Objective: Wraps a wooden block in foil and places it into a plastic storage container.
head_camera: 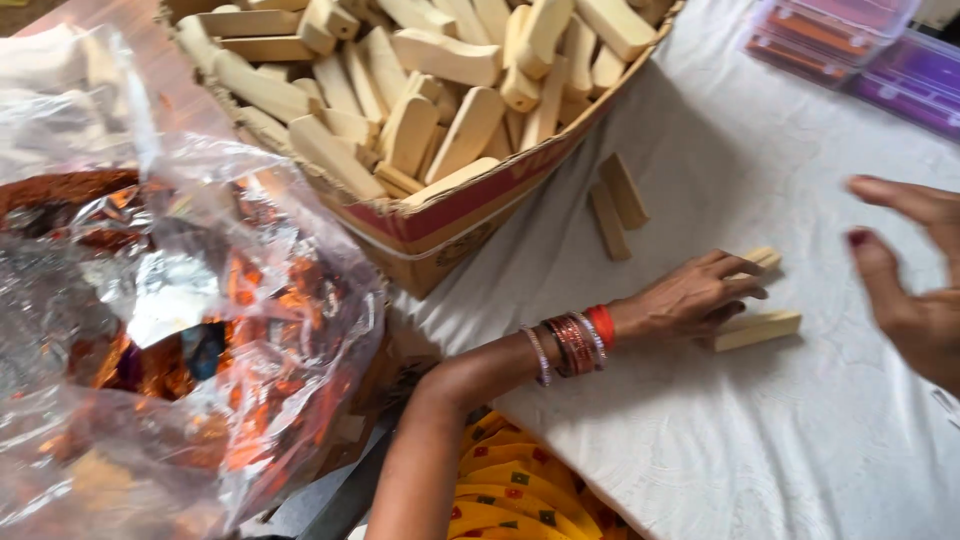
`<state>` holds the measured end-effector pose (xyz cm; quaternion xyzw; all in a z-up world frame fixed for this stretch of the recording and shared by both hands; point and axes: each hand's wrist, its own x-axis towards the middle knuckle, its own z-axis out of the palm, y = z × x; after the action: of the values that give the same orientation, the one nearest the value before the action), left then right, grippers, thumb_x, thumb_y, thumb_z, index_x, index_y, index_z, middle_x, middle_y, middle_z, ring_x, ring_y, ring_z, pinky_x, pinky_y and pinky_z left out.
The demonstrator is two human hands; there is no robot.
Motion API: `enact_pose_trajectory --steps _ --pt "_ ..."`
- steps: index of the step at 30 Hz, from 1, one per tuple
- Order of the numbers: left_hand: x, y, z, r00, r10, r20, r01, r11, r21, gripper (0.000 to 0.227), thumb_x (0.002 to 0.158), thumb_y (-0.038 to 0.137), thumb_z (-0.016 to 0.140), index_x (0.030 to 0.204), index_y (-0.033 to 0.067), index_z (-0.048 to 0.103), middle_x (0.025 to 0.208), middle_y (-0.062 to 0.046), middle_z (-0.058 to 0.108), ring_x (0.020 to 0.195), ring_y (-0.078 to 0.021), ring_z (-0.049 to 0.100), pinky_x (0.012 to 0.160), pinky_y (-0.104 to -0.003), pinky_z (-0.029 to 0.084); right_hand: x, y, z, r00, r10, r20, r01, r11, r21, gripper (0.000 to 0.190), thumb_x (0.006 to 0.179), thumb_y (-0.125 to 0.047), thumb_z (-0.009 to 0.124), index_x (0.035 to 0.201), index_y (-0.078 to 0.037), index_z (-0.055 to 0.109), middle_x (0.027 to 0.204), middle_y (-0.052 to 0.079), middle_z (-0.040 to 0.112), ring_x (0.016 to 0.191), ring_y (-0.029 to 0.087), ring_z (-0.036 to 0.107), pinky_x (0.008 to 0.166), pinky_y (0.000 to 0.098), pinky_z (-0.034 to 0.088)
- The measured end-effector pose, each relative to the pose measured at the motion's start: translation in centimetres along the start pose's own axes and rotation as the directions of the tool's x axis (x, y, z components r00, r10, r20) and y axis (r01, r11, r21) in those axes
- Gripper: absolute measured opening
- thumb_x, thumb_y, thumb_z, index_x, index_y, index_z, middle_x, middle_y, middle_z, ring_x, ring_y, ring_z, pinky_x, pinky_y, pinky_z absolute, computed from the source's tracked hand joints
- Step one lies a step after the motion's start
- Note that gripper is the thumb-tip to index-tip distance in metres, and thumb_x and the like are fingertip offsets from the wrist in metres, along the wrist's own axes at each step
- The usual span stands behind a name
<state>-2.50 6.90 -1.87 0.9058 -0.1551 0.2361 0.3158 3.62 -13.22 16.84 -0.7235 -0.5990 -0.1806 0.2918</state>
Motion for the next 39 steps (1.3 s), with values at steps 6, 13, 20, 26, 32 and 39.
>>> enact_pose_trajectory --steps 6,13,20,26,32,39 --pt "-2.0 -0.1 -3.6 0.996 -0.030 -0.085 0.025 0.998 -0.057 0.035 0.093 0.021 0.072 0.127 0.0143 0.065 0.139 -0.005 0.059 0.128 -0.0250 0.055 0.114 -0.037 0.051 17.6 -25.9 7.4 0.660 -0.738 -0.142 0.751 0.641 0.157 0.035 0.099 -0.011 0.070 0.133 -0.010 0.061 0.127 0.012 0.067 0.122 0.025 0.063 0.110 0.0395 0.051" --pt "-0.5 -5.6 2.9 0.974 -0.030 -0.225 0.005 0.994 -0.113 0.062 0.065 0.008 0.076 0.125 0.0160 0.064 0.137 -0.003 0.059 0.124 -0.0228 0.056 0.111 -0.036 0.049 23.7 -43.5 23.4 0.562 -0.805 0.189 0.693 0.584 0.423 0.019 0.103 -0.016 0.049 0.111 -0.001 0.057 0.080 0.006 0.058 0.065 0.015 0.061 0.052 0.0285 0.059" --pt "-1.1 -3.8 1.6 0.979 -0.083 -0.185 0.048 0.981 -0.186 0.046 0.089 0.003 0.071 0.131 0.0209 0.062 0.135 -0.001 0.058 0.128 -0.0206 0.057 0.110 -0.033 0.053 24.5 -35.6 24.1 0.426 -0.443 0.789 0.609 0.785 0.112 0.023 0.098 -0.011 0.056 0.111 0.009 0.056 0.068 0.005 0.055 0.058 0.011 0.061 0.043 0.0260 0.051" --pt "-0.6 -3.2 3.2 0.973 -0.137 -0.183 0.106 0.980 -0.170 0.031 0.092 0.015 0.067 0.122 0.0223 0.065 0.128 0.004 0.062 0.122 -0.0169 0.061 0.102 -0.029 0.057 21.0 -32.4 27.2 0.373 -0.570 0.732 0.578 0.760 0.297 0.018 0.094 -0.008 0.061 0.108 -0.018 0.066 0.069 0.005 0.059 0.066 0.019 0.063 0.055 0.0384 0.053" --pt "-1.0 -3.5 0.3 0.978 -0.059 -0.202 0.033 0.991 -0.130 0.035 0.091 0.015 0.072 0.125 0.0181 0.062 0.131 0.001 0.060 0.118 -0.0176 0.062 0.101 -0.031 0.057 18.2 -34.1 26.9 0.472 -0.635 0.612 0.720 0.678 0.149 0.022 0.068 -0.020 0.071 0.090 -0.021 0.068 0.065 0.002 0.056 0.062 0.018 0.056 0.053 0.0370 0.048" --pt "-1.5 -1.1 -3.5 0.994 -0.040 -0.105 -0.001 0.932 -0.362 0.035 0.088 -0.004 0.068 0.120 0.0059 0.063 0.129 -0.012 0.059 0.115 -0.0247 0.064 0.095 -0.033 0.059 20.1 -32.9 24.9 0.709 -0.646 0.281 0.588 0.763 0.271 0.026 0.092 -0.031 0.064 0.077 -0.010 0.061 0.071 0.001 0.060 0.062 0.015 0.060 0.048 0.0324 0.054"
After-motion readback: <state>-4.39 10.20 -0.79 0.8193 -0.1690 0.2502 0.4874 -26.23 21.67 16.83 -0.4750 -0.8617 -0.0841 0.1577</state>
